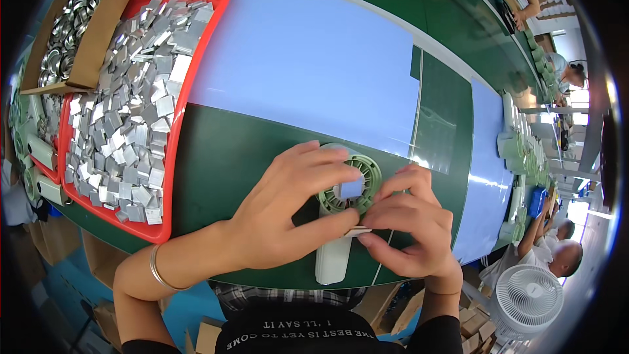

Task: The person assembles handheld fans by applying small square pads and round metal pieces onto the fan heads, then sorts and arranges fan bodies and component trays along the assembly line.

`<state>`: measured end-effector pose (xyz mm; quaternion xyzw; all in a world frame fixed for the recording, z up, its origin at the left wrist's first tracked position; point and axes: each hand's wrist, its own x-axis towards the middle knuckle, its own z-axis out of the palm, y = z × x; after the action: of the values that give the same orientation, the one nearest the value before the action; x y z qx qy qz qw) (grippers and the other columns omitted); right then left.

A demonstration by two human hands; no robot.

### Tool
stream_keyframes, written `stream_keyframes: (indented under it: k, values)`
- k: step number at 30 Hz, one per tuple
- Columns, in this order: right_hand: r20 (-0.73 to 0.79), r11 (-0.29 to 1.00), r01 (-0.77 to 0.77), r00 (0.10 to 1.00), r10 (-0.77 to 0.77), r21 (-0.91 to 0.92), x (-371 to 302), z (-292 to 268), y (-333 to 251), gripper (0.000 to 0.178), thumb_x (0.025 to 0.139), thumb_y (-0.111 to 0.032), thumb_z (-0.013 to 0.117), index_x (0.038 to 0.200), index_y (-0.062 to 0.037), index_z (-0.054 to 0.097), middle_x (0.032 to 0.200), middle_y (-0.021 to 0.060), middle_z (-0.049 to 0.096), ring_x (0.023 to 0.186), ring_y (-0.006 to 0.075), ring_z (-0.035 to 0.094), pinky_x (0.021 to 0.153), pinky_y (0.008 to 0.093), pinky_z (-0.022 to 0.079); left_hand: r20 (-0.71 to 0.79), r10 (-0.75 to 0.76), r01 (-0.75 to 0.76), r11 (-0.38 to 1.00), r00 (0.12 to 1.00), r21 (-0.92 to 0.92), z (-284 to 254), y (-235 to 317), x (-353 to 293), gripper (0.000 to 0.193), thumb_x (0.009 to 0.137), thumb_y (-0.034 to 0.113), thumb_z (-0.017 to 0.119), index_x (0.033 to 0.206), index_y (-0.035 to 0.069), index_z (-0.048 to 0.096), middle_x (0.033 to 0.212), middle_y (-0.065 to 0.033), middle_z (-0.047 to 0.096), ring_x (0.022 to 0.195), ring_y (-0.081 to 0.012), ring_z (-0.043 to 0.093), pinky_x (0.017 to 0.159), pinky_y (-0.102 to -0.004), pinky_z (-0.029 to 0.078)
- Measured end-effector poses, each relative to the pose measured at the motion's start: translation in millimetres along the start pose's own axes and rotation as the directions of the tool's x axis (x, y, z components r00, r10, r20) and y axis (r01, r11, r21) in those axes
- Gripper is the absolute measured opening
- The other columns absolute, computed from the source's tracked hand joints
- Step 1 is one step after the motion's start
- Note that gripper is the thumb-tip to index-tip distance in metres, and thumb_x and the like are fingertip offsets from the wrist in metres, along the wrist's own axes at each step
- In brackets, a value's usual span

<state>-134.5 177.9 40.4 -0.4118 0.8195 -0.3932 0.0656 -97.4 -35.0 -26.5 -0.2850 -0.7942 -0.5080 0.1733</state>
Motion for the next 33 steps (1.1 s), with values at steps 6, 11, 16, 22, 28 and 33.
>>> stream_keyframes:
  k: [6,11,16,22,28,33]
  values:
    - [-0.048,0.988,-0.111,0.992,0.117,0.110,-1,1,-2,0.023,0.067,0.002,0.077,0.088,-0.0048,0.070,0.082,0.0045,0.067,0.086,0.0236,0.059,0.080,0.0327,0.043,-0.087,0.218,-0.205,0.969,0.972,0.141,-1,-3,0,0.029,0.067,0.009,0.081,0.095,0.011,0.075,0.123,-0.0151,0.058,0.113,-0.0358,0.057,0.097,-0.0555,0.045]
    - [-0.090,0.996,-0.035,0.995,0.043,0.082,4,-2,-6,0.031,0.062,-0.001,0.081,0.091,-0.0050,0.072,0.082,0.0040,0.066,0.087,0.0241,0.059,0.075,0.0353,0.045,-0.092,0.157,-0.142,0.978,0.983,0.151,1,-2,1,0.027,0.069,0.012,0.081,0.095,0.013,0.075,0.123,-0.0137,0.059,0.113,-0.0347,0.057,0.097,-0.0541,0.046]
    - [-0.056,0.991,0.056,0.996,-0.063,-0.126,-3,-2,-4,0.030,0.060,-0.005,0.083,0.089,-0.0061,0.073,0.089,0.0035,0.065,0.090,0.0244,0.060,0.075,0.0365,0.044,-0.077,0.130,-0.119,0.984,0.988,0.130,4,-3,1,0.030,0.070,0.013,0.080,0.099,0.011,0.074,0.123,-0.0146,0.059,0.115,-0.0356,0.056,0.098,-0.0539,0.045]
    - [-0.044,0.964,0.085,0.994,-0.100,-0.253,6,2,-5,0.026,0.057,-0.005,0.077,0.082,-0.0043,0.071,0.086,0.0057,0.065,0.090,0.0298,0.061,0.076,0.0439,0.044,-0.057,-0.012,0.010,1.000,0.998,-0.022,2,8,1,0.023,0.072,0.012,0.079,0.092,0.004,0.069,0.125,-0.0171,0.056,0.117,-0.0374,0.054,0.099,-0.0546,0.044]
    - [-0.040,0.954,0.103,0.992,-0.119,-0.281,8,7,-1,0.030,0.062,-0.007,0.081,0.090,-0.0075,0.069,0.093,0.0038,0.066,0.095,0.0272,0.062,0.079,0.0433,0.043,-0.098,-0.030,0.021,0.996,0.995,-0.087,4,1,-2,0.020,0.072,0.010,0.079,0.084,0.003,0.064,0.125,-0.0181,0.053,0.117,-0.0384,0.053,0.095,-0.0509,0.045]
    - [-0.023,0.872,0.158,0.981,-0.190,-0.463,9,7,-5,0.034,0.064,-0.008,0.083,0.095,-0.0100,0.070,0.098,0.0020,0.065,0.095,0.0240,0.062,0.083,0.0414,0.041,-0.126,-0.113,0.092,0.983,0.986,-0.160,5,0,1,0.020,0.072,0.009,0.079,0.084,0.004,0.064,0.125,-0.0183,0.052,0.117,-0.0376,0.051,0.095,-0.0469,0.044]
